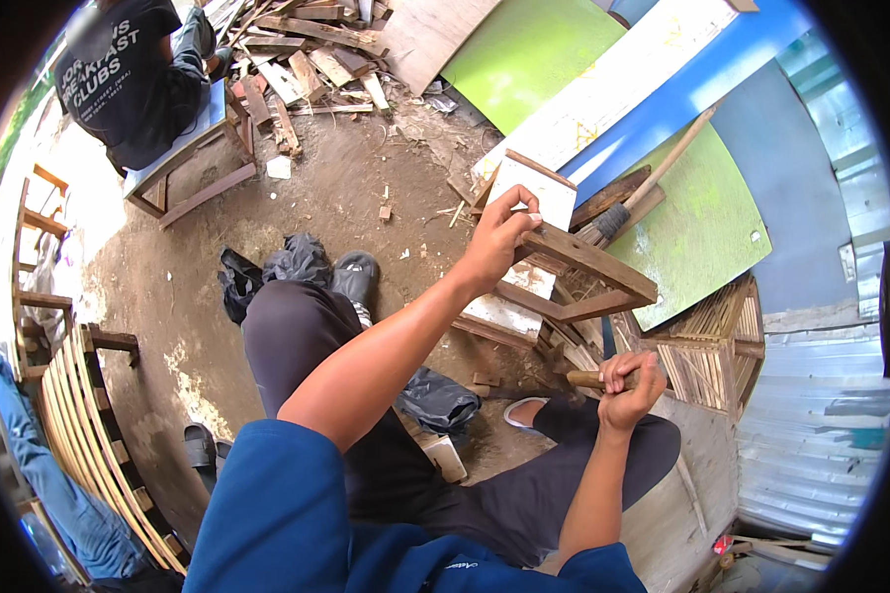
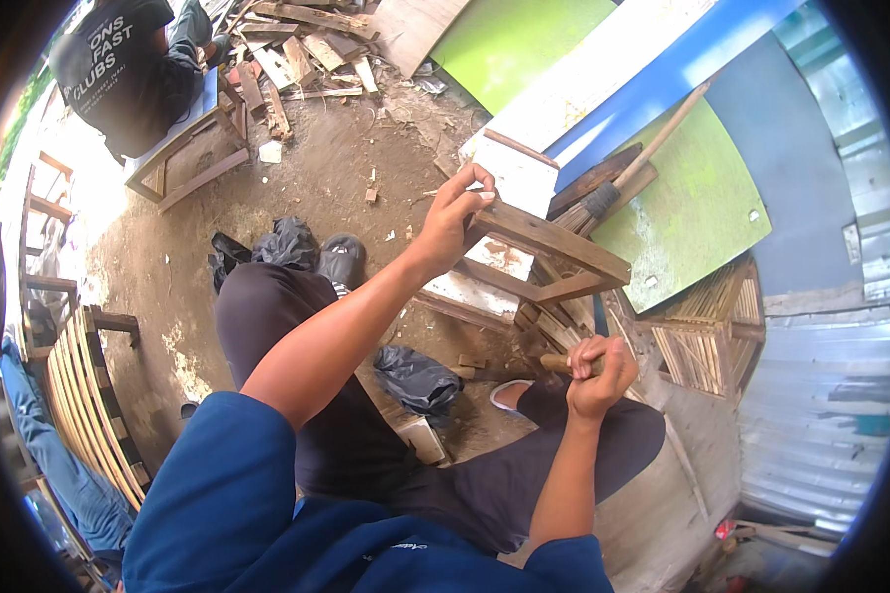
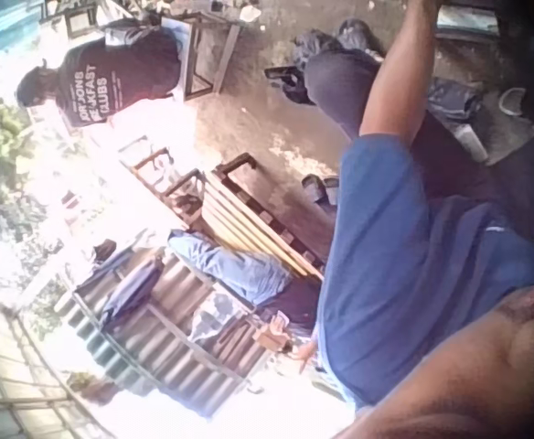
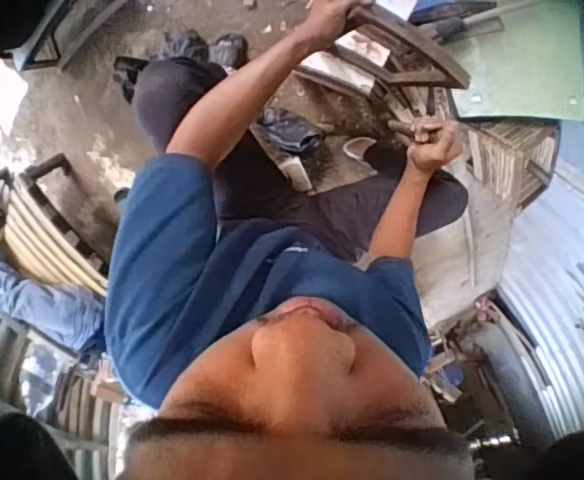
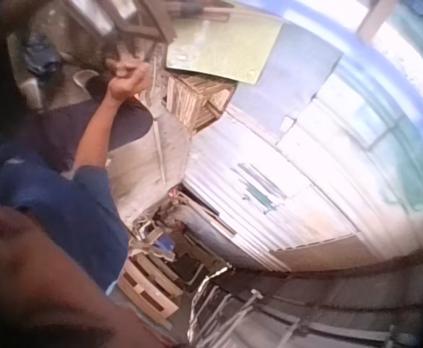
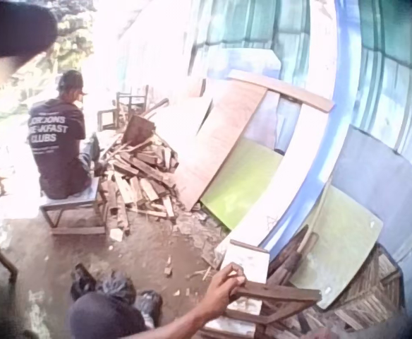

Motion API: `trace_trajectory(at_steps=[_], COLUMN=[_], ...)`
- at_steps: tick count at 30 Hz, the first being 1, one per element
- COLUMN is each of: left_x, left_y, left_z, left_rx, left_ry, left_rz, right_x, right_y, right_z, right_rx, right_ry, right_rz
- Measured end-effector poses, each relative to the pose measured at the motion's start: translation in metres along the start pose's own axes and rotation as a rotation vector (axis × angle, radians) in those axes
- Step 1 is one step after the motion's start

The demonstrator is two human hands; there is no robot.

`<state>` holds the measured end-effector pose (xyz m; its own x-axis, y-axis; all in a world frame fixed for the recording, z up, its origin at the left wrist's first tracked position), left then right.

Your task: The person assembles a small wooden frame by hand, using a hammer to drive nails into the joints. They repeatedly adjust the frame and hammer nails to secure the structure.

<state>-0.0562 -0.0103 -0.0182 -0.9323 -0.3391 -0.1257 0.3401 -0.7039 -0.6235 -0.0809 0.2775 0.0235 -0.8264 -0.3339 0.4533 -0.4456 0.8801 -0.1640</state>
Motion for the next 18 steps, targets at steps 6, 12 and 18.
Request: trace_trajectory(at_steps=[6, 12, 18], left_x=[-0.001, -0.004, -0.003], left_y=[-0.001, 0.0, -0.002], left_z=[0.005, 0.004, 0.003], left_rx=[0.072, 0.092, 0.078], left_ry=[-0.053, -0.015, -0.049], left_rz=[0.016, -0.004, -0.04], right_x=[0.01, 0.004, 0.012], right_y=[-0.045, -0.069, -0.05], right_z=[0.002, 0.042, 0.039], right_rx=[0.127, 0.157, -0.38], right_ry=[0.13, 0.138, 0.09], right_rz=[-0.129, -0.112, -0.137])
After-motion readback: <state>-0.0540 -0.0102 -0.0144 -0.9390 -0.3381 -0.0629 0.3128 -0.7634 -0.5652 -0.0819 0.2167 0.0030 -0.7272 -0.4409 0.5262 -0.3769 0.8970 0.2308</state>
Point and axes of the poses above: each hand's wrist, its own x-axis towards the middle knuckle, its own y-axis out of the back of the hand, z = x × y, the point moved 6 cm from there along x, towards the middle knuckle, and after that the axes turned 14 degrees about y, right-handed, at the moved point
